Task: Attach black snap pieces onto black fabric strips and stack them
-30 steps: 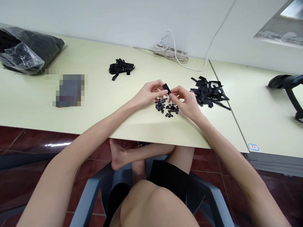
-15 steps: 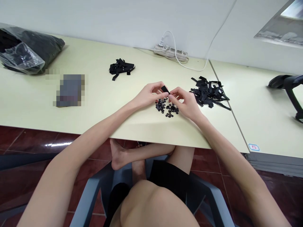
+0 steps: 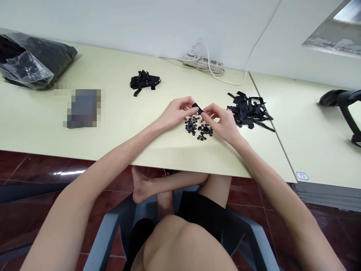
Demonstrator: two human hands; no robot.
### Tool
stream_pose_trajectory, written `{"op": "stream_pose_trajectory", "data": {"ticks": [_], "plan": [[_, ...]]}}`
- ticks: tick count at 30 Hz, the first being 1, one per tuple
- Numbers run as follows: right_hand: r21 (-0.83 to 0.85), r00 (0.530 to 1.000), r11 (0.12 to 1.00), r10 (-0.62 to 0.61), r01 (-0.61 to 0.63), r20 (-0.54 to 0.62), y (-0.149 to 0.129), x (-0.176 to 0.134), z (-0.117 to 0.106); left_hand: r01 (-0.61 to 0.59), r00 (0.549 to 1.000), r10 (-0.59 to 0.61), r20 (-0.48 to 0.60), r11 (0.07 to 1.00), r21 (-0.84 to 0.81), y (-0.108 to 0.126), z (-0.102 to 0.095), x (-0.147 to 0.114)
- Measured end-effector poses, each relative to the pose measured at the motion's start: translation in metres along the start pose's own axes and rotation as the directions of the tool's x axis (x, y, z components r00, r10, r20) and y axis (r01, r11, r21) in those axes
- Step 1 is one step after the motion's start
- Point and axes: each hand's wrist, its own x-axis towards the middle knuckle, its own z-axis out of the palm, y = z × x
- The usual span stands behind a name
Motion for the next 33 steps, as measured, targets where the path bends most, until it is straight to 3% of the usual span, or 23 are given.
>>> {"op": "stream_pose_trajectory", "data": {"ticks": [14,19,24,29,33], "plan": [[-0.044,1.0,0.999,0.026,-0.026,0.005,-0.002,0.0,-0.002,0.015,0.999,-0.014,-0.044,1.0,0.018,0.002,0.0,0.0],[-0.059,0.999,0.997,0.043,-0.041,0.026,-0.005,0.001,-0.004,0.044,0.994,-0.041,-0.105,0.999,0.025,0.003,-0.002,0.002],[-0.141,0.997,0.989,0.062,-0.055,0.05,-0.004,0.0,-0.006,0.086,0.977,-0.093,-0.194,0.995,-0.044,0.004,-0.007,0.004],[-0.192,0.994,0.98,0.07,-0.053,0.082,-0.002,-0.001,-0.005,0.1,0.969,-0.115,-0.218,0.992,-0.077,0.008,-0.007,0.004],[-0.333,0.997,0.941,0.072,-0.063,0.014,0.006,0.0,-0.006,0.097,0.967,-0.113,-0.23,0.992,-0.083,0.009,-0.006,0.003]]}}
